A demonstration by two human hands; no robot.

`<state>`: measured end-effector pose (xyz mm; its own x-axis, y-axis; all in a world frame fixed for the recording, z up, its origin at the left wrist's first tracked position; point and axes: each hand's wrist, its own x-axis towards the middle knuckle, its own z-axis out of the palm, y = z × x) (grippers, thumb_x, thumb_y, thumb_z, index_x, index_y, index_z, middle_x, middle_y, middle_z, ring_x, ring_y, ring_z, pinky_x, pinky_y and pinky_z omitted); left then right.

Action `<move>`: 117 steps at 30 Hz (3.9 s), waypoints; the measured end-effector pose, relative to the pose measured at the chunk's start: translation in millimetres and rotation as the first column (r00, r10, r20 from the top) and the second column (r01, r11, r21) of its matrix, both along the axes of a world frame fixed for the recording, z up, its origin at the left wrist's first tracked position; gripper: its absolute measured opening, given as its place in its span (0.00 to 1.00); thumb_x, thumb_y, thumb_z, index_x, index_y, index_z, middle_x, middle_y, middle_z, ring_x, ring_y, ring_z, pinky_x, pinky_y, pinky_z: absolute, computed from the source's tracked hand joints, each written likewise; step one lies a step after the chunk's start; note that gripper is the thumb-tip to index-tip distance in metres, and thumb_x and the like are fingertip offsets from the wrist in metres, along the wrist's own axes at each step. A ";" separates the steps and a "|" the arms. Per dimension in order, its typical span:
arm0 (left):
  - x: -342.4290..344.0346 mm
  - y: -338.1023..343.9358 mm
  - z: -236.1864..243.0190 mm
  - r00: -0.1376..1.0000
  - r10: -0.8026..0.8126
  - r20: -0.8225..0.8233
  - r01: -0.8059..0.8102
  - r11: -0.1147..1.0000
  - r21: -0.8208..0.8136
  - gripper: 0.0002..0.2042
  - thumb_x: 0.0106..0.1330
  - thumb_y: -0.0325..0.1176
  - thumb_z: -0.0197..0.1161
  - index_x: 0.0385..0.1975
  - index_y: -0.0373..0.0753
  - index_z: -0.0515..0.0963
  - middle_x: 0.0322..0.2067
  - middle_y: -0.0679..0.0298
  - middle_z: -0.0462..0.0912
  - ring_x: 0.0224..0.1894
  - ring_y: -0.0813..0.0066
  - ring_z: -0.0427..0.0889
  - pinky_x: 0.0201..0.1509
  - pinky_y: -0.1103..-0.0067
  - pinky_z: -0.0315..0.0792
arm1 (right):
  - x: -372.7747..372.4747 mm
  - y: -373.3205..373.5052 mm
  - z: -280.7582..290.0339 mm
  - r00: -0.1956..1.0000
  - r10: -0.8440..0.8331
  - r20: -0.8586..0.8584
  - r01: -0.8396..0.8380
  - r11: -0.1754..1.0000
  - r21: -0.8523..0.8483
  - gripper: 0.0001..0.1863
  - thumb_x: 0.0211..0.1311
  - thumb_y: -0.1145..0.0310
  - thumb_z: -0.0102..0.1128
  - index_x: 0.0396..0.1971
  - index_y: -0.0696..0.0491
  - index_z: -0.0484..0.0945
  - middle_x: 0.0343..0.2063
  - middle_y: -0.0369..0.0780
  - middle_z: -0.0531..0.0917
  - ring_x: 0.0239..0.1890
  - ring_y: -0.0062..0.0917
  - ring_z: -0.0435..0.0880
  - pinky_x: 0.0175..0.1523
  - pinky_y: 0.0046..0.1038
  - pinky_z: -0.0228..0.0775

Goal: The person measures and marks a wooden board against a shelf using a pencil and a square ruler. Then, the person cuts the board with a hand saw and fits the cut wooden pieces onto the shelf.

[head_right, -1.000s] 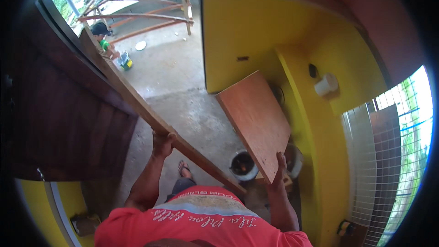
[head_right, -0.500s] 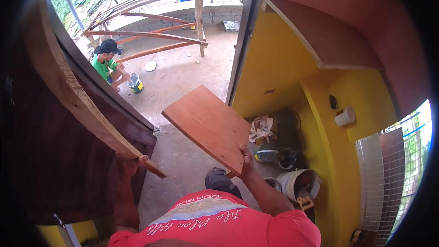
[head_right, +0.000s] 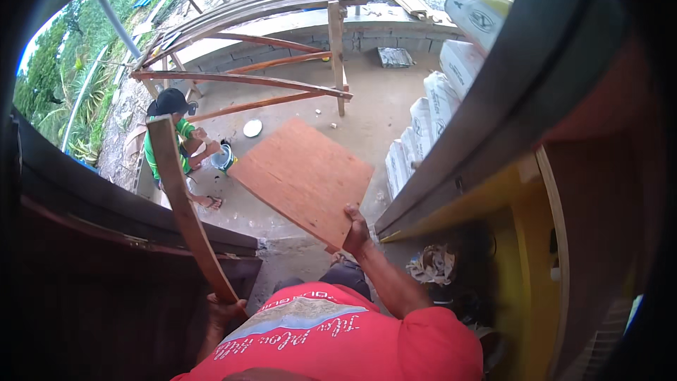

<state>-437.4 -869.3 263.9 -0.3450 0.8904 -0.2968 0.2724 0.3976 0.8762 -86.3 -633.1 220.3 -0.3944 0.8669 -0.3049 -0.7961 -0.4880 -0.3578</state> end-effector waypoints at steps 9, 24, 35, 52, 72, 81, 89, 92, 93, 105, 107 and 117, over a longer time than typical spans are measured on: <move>-46.8 121.4 -147.7 1.000 -0.006 0.011 0.011 0.871 -0.491 0.18 0.39 0.38 0.81 0.24 0.34 0.82 0.25 0.66 0.84 0.28 0.81 0.81 0.30 0.77 0.75 | -50.5 295.3 44.2 0.973 -0.229 0.022 0.206 0.911 0.356 0.28 0.64 0.62 0.53 0.62 0.57 0.61 0.57 0.45 0.73 0.60 0.36 0.72 0.65 0.42 0.64; -146.5 527.9 -173.3 0.969 -0.244 -0.045 0.138 0.682 -0.718 0.29 0.37 0.47 0.80 0.32 0.27 0.82 0.31 0.55 0.85 0.35 0.71 0.85 0.37 0.74 0.77 | -185.6 785.0 133.2 0.927 -0.284 0.243 0.177 0.907 0.383 0.25 0.60 0.62 0.59 0.53 0.60 0.66 0.49 0.47 0.76 0.52 0.38 0.77 0.62 0.43 0.67; -100.8 670.4 -129.3 0.930 -0.365 -0.044 0.142 0.469 -0.872 0.38 0.35 0.58 0.76 0.38 0.28 0.83 0.39 0.48 0.85 0.41 0.58 0.85 0.46 0.71 0.78 | -240.5 1100.4 124.4 0.911 -0.055 0.408 -0.094 0.936 0.338 0.27 0.59 0.60 0.59 0.54 0.59 0.66 0.49 0.47 0.76 0.53 0.39 0.76 0.63 0.44 0.66; -79.6 823.1 -176.0 0.896 -0.441 0.053 0.305 0.524 -0.795 0.32 0.38 0.57 0.73 0.34 0.33 0.84 0.36 0.48 0.85 0.41 0.57 0.85 0.45 0.70 0.77 | -198.5 1192.0 121.4 0.154 -0.026 0.988 -0.557 0.823 0.108 0.30 0.52 0.55 0.68 0.47 0.66 0.77 0.43 0.51 0.81 0.44 0.35 0.81 0.46 0.34 0.73; 87.3 1069.3 -129.0 0.578 -0.816 0.003 0.344 0.240 -0.908 0.32 0.36 0.54 0.74 0.30 0.27 0.82 0.32 0.46 0.85 0.36 0.58 0.86 0.40 0.69 0.78 | 316.6 947.5 -143.0 -0.018 0.332 0.943 -0.477 0.826 -0.300 0.34 0.48 0.53 0.64 0.53 0.61 0.75 0.43 0.53 0.83 0.44 0.43 0.83 0.51 0.37 0.75; 404.7 1304.1 -156.5 0.103 -0.994 -0.036 0.582 0.089 -0.808 0.31 0.36 0.52 0.74 0.28 0.24 0.81 0.31 0.45 0.85 0.33 0.58 0.86 0.37 0.69 0.78 | 596.7 900.2 -173.3 0.172 0.160 0.972 0.475 0.851 -0.224 0.30 0.50 0.56 0.66 0.50 0.62 0.77 0.32 0.46 0.85 0.30 0.29 0.84 0.38 0.29 0.76; 750.6 1466.6 -155.4 -0.010 -0.961 -0.278 0.726 0.184 -0.662 0.23 0.40 0.44 0.72 0.26 0.25 0.82 0.26 0.46 0.84 0.31 0.61 0.86 0.36 0.70 0.79 | 684.4 876.0 -204.1 0.408 0.086 0.909 0.612 0.713 -0.342 0.24 0.54 0.61 0.66 0.47 0.60 0.76 0.27 0.38 0.81 0.25 0.20 0.79 0.27 0.23 0.68; 874.0 1524.8 -129.7 0.062 -0.949 -0.310 0.866 0.206 -0.456 0.21 0.42 0.41 0.72 0.25 0.25 0.81 0.23 0.48 0.84 0.27 0.61 0.86 0.34 0.70 0.78 | 719.4 844.8 -244.3 0.276 0.329 0.903 0.603 0.672 -0.429 0.24 0.51 0.57 0.65 0.44 0.60 0.79 0.26 0.42 0.83 0.25 0.25 0.80 0.30 0.27 0.71; 914.0 1541.1 -120.0 0.094 -0.938 -0.333 0.906 0.219 -0.362 0.20 0.42 0.40 0.72 0.25 0.26 0.80 0.22 0.50 0.83 0.26 0.64 0.85 0.32 0.70 0.77 | 730.5 833.1 -247.9 0.214 0.468 0.857 0.590 0.638 -0.495 0.25 0.50 0.56 0.65 0.43 0.60 0.80 0.26 0.45 0.84 0.25 0.29 0.81 0.33 0.30 0.73; 1399.5 1666.4 33.2 0.320 -0.880 -0.352 0.884 0.143 0.446 0.13 0.52 0.37 0.75 0.24 0.33 0.81 0.20 0.69 0.82 0.23 0.84 0.77 0.28 0.79 0.72 | 1051.8 922.0 -130.9 -0.018 0.311 0.950 0.819 0.550 -0.164 0.28 0.49 0.58 0.65 0.49 0.59 0.77 0.40 0.47 0.85 0.43 0.34 0.85 0.50 0.35 0.75; 1464.7 1643.2 35.3 0.258 -0.952 -0.166 0.822 0.127 0.554 0.11 0.53 0.34 0.75 0.22 0.34 0.82 0.20 0.69 0.83 0.24 0.84 0.79 0.27 0.80 0.73 | 1115.9 963.4 -81.8 -0.114 0.095 0.989 0.789 0.613 0.032 0.31 0.49 0.58 0.69 0.51 0.59 0.74 0.42 0.48 0.83 0.44 0.38 0.84 0.52 0.38 0.74; 1730.8 1429.8 40.5 -0.360 -0.886 0.291 0.811 -0.142 0.568 0.31 0.42 0.41 0.82 0.44 0.35 0.75 0.36 0.64 0.82 0.41 0.77 0.79 0.44 0.76 0.75 | 1375.3 997.8 60.8 -0.724 -0.004 0.690 0.460 0.742 0.487 0.37 0.34 0.64 0.80 0.47 0.61 0.73 0.39 0.50 0.80 0.39 0.44 0.80 0.45 0.41 0.73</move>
